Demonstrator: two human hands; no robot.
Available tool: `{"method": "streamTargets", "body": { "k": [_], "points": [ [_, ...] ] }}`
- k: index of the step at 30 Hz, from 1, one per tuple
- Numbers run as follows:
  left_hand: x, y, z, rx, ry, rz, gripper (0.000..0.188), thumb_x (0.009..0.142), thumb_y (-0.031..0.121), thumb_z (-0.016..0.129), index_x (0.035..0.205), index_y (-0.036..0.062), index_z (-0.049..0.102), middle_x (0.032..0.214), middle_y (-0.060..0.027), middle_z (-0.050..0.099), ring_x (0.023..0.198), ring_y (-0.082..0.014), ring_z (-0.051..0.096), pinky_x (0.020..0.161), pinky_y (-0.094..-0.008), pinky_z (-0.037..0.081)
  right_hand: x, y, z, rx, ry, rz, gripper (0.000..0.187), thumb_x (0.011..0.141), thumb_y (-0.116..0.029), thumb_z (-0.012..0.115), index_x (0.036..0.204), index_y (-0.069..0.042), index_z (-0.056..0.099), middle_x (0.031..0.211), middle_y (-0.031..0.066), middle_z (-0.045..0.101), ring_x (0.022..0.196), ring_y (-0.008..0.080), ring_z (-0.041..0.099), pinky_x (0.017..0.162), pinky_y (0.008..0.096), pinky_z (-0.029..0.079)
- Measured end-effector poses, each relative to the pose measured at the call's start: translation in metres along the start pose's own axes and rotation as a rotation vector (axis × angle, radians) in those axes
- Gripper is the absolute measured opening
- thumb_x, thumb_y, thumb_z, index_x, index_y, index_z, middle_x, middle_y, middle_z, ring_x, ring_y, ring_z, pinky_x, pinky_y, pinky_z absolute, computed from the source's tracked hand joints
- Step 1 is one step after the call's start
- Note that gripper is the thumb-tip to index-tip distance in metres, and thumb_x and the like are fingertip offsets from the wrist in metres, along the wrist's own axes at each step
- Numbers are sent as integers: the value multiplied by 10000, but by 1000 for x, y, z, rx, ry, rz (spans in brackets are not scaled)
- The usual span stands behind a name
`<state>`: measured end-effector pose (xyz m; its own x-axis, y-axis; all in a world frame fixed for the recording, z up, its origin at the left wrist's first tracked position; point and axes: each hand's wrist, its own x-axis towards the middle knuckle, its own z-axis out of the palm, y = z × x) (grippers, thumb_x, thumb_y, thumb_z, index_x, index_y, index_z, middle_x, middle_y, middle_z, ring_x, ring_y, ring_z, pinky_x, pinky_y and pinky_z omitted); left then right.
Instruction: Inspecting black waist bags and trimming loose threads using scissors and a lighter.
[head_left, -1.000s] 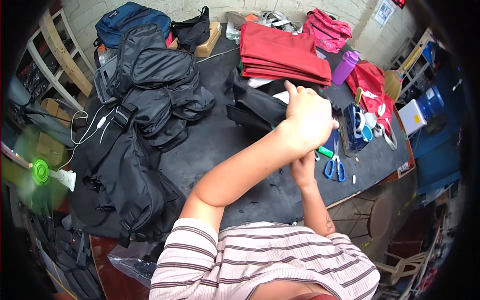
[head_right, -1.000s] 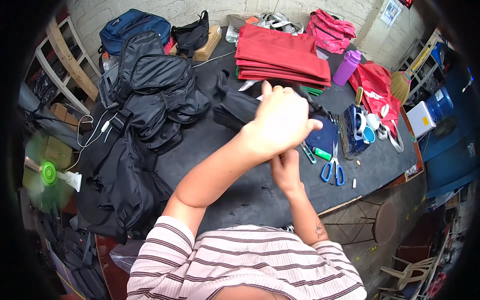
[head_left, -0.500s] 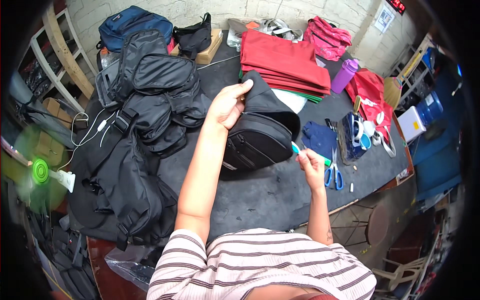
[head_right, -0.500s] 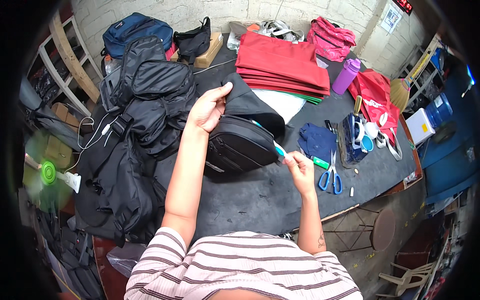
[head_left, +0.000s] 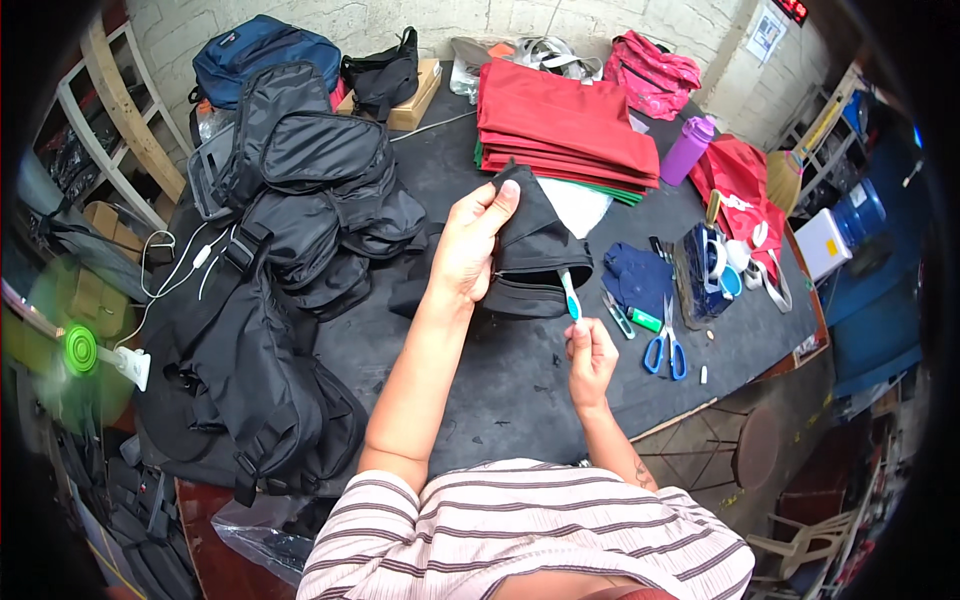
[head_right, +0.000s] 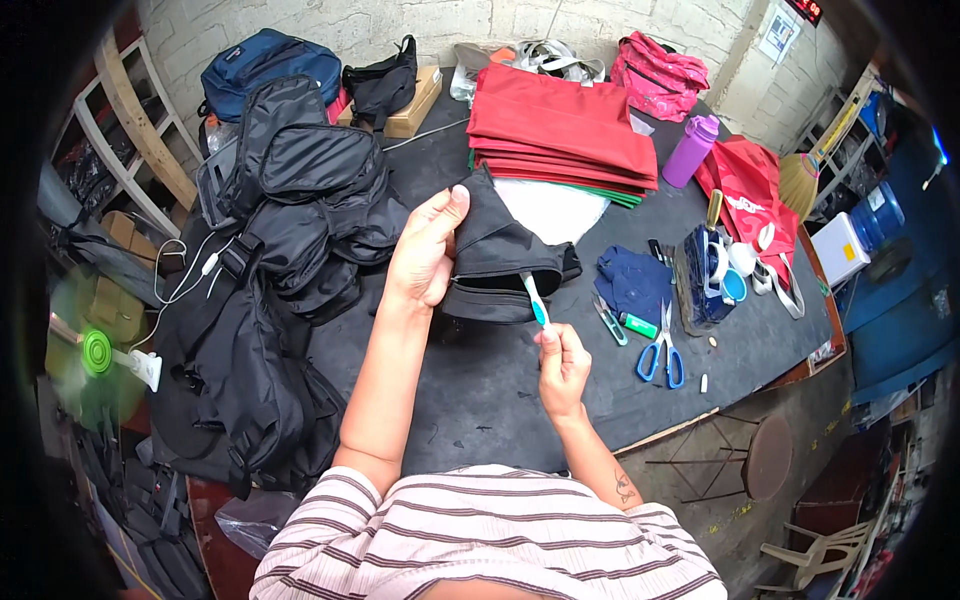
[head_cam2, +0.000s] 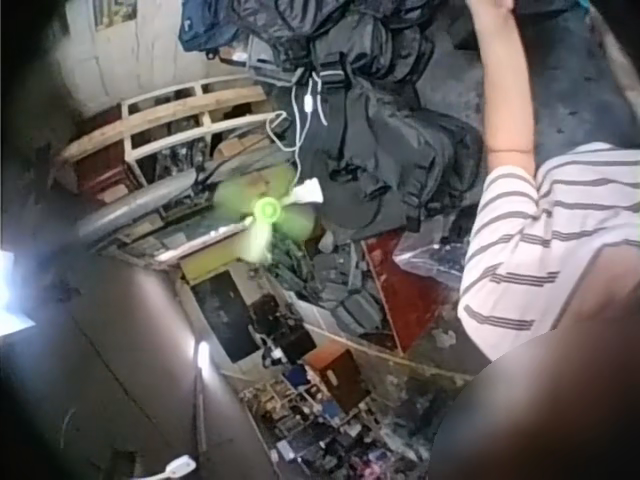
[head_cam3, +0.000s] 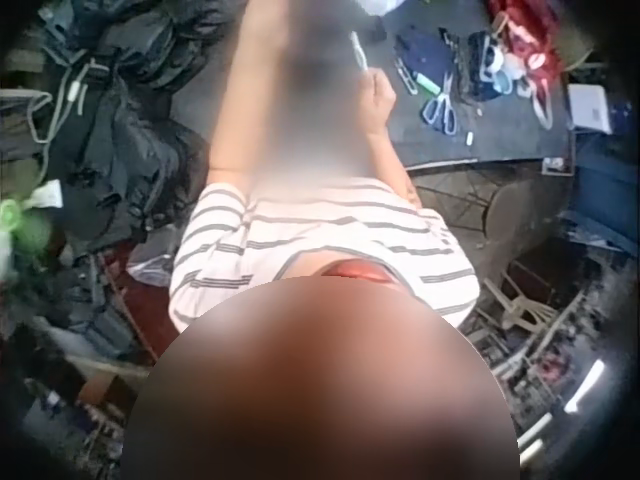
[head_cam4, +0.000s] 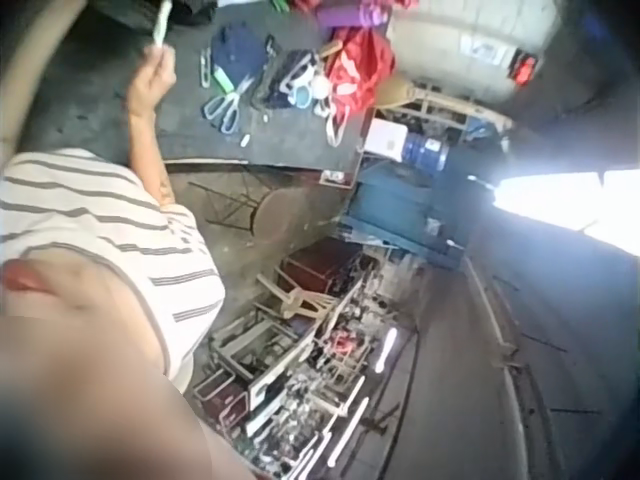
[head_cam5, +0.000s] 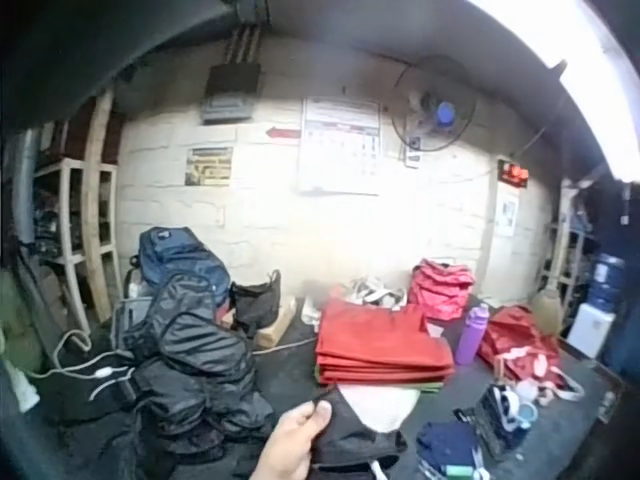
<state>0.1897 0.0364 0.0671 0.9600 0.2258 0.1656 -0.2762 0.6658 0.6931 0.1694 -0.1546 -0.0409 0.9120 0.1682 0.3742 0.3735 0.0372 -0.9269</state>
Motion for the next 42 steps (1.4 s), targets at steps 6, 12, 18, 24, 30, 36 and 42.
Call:
{"method": "streamTargets", "body": {
  "k": [6,12,18,24,30,36,42],
  "points": [
    [-2,11,-4,25,9,92,129,843,115,617,913,7,617,799,-41,640,695,-116,608,669,-253,499,-7,-8,10,-125,-15,-196,214,925,-150,493,754,-28,537,556,-65,405,467,15,313,431,181,244],
    [-18,-3,10,18,-75,-89,200,850,188,620,928,3,618,846,-33,642,744,-93,595,695,-224,468,8,-22,21,200,-16,-14,217,933,-144,476,758,-23,520,562,-55,415,491,8,336,443,172,257],
    [-22,-5,6,-30,-61,27,185,837,153,630,953,9,624,824,-28,644,701,-89,598,651,-228,493,-9,-13,23,203,25,-24,225,938,-162,472,769,-18,507,556,-41,415,472,19,332,431,192,272],
    [-26,-16,10,73,-24,105,165,814,142,662,898,4,633,772,-7,632,628,-50,558,557,-206,463,13,-44,5,1274,-608,667,268,946,-266,415,796,-46,441,516,-63,209,377,48,162,356,231,183],
    [-32,-5,23,-21,-1,158,211,863,162,600,977,-16,614,907,-67,636,791,-105,591,725,-248,490,6,-53,5,495,-215,285,252,941,-191,467,764,-15,499,511,-68,313,430,28,237,395,207,217],
    [-30,-10,20,-55,-103,64,258,870,197,581,999,-25,599,923,-124,642,847,-190,624,775,-307,507,-6,-41,12,96,-55,16,205,932,-133,478,768,-17,521,529,-66,375,459,8,297,416,182,236],
    [-29,-9,-1,-82,-126,-9,292,850,221,605,988,-36,612,949,-149,649,887,-193,627,818,-325,500,13,-70,5,1787,-549,998,270,960,-255,383,778,-56,402,485,-74,207,344,48,128,312,221,160]
  ]
}}
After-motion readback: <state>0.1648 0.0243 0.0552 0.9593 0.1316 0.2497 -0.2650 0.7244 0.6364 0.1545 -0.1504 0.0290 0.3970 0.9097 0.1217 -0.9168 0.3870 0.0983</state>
